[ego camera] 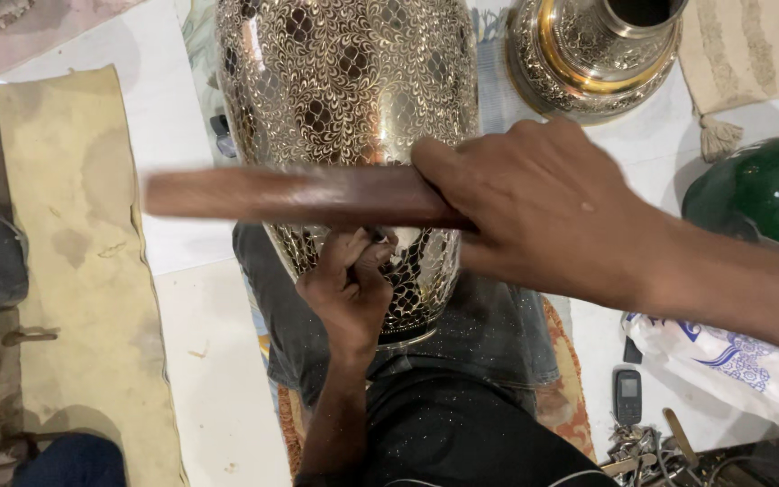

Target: The person sits on the floor with a large engraved brass vase held between the legs and taps a small chisel against its surface using a wooden mallet, working the decorative pattern across the vessel. The person repositions the chisel on the vase surface between taps and continues hammering.

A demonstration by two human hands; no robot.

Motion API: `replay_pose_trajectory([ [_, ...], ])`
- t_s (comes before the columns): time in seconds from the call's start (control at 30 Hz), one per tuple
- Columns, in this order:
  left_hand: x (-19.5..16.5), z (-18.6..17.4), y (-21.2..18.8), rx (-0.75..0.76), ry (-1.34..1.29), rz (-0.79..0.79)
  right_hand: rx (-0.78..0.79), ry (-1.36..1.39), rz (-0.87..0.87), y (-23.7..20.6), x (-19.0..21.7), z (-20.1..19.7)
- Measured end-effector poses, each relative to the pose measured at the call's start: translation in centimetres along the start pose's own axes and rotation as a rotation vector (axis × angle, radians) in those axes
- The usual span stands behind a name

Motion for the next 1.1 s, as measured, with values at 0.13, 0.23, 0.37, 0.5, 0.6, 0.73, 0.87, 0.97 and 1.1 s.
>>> replay_pose_trajectory([
  [0.13,0.1,0.0,-0.1,-0.01,-0.069,0.027,0.125,-0.102,0.082,0.3,0.1,0.0],
  [0.23,0.2,0.0,0.0,0.0,-0.061,0.014,0.012,0.036,0.102,0.4,-0.1,-0.3],
  [0.37,0.1,-0.1,0.1,0.006,-0.098,0.005,-0.048,-0.047,-0.099,0.1,0.1,-0.9],
  [0.5,0.3,-0.1,0.1,0.039,-0.112,0.012,0.062,-0.083,0.062,0.2,-0.3,-0.7],
  [0.6,0.8,0.1,0.2,0.041,-0.062,0.041,0.009,0.066,0.055,0.4,-0.4,-0.6],
  [0.73,1.1,0.2,0.2,-0.017,-0.09,0.128,0.051,-0.076,0.016,0.3,-0.9,-0.4],
  [0.87,1.1,0.1,0.1,-0.001,-0.085,0.119,0.032,0.063,0.08,0.2,-1.5,-0.3],
  [0.97,1.0,0.2,0.0,0.021,-0.064,0.092,0.075,-0.061,0.123,0.1,-1.9,-0.2],
  [1.1,1.2,0.1,0.0,0.034,-0.119,0.117,-0.086,0.17,0.053,-0.2,-2.0,-0.3],
])
Point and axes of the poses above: each hand's wrist, its own y-axis towards the middle knuckle, its own z-axis out of the palm, x = y × z, the point moved 2 cm from there along y, towards the middle knuckle, and after that the axes turned 15 degrees about y, right-handed, at the moved point
